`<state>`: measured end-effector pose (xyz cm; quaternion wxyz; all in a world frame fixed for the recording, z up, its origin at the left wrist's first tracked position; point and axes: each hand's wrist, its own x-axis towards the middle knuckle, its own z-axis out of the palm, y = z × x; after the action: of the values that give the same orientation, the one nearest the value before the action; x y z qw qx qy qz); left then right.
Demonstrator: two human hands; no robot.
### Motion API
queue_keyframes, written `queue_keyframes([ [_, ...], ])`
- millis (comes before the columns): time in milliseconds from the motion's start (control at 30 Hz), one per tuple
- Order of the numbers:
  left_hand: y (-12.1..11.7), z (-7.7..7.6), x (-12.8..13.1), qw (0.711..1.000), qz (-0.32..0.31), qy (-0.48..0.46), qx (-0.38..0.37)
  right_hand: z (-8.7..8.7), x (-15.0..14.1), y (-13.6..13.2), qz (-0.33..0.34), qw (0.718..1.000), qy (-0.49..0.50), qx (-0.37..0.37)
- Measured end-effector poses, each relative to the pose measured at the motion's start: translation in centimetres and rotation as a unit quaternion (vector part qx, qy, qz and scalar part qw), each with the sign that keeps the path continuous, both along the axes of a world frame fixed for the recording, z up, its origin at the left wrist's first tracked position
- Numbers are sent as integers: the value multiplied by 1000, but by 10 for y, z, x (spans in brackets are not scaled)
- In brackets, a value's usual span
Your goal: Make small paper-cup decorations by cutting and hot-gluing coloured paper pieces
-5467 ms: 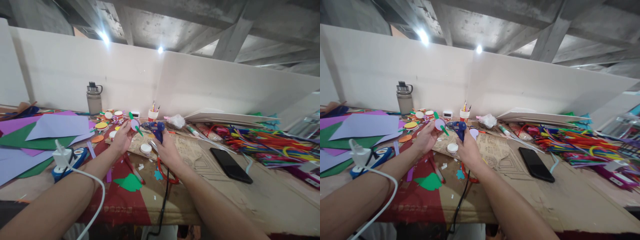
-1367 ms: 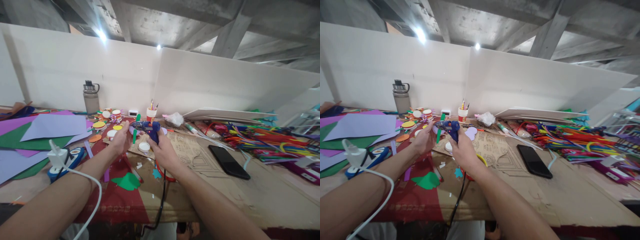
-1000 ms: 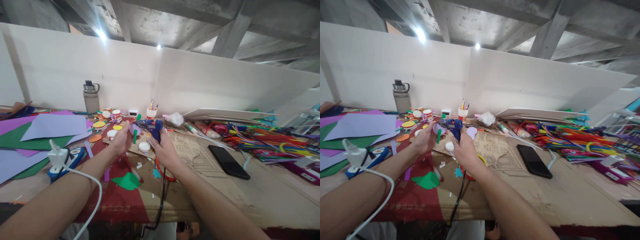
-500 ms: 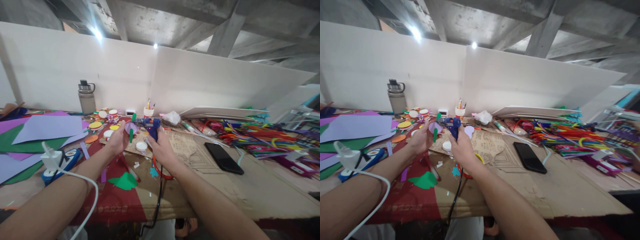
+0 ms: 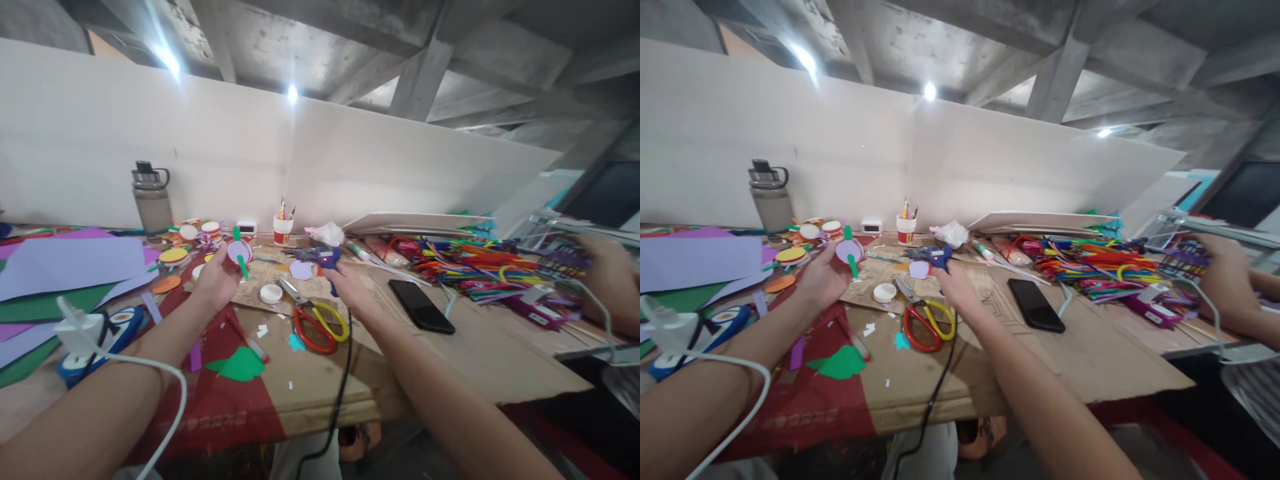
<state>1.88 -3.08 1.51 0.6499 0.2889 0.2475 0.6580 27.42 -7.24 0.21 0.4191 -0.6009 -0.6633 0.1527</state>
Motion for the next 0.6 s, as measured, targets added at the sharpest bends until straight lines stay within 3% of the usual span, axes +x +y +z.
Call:
queue_keyframes([
  [67,2,-3,0,1000,0,-17,-2,-4,23,5,-37,997,-10,-74],
  [167,3,-5,1,999,-6,-33,-1,-10,54,14,-130,970,-131,-157],
  [333,1,-3,2,1000,-10,-29,-1,-14,76,11,-165,942,-219,-195],
  [433,1,-4,1,999,-23,-26,3,-8,66,-1,-219,904,-340,-136],
  [500,1,-6,0,999,-35,-23,3,-3,48,-7,-190,909,-368,-53],
  [600,3,-9,-1,999,-44,-20,2,2,7,-11,-9,951,-307,32],
])
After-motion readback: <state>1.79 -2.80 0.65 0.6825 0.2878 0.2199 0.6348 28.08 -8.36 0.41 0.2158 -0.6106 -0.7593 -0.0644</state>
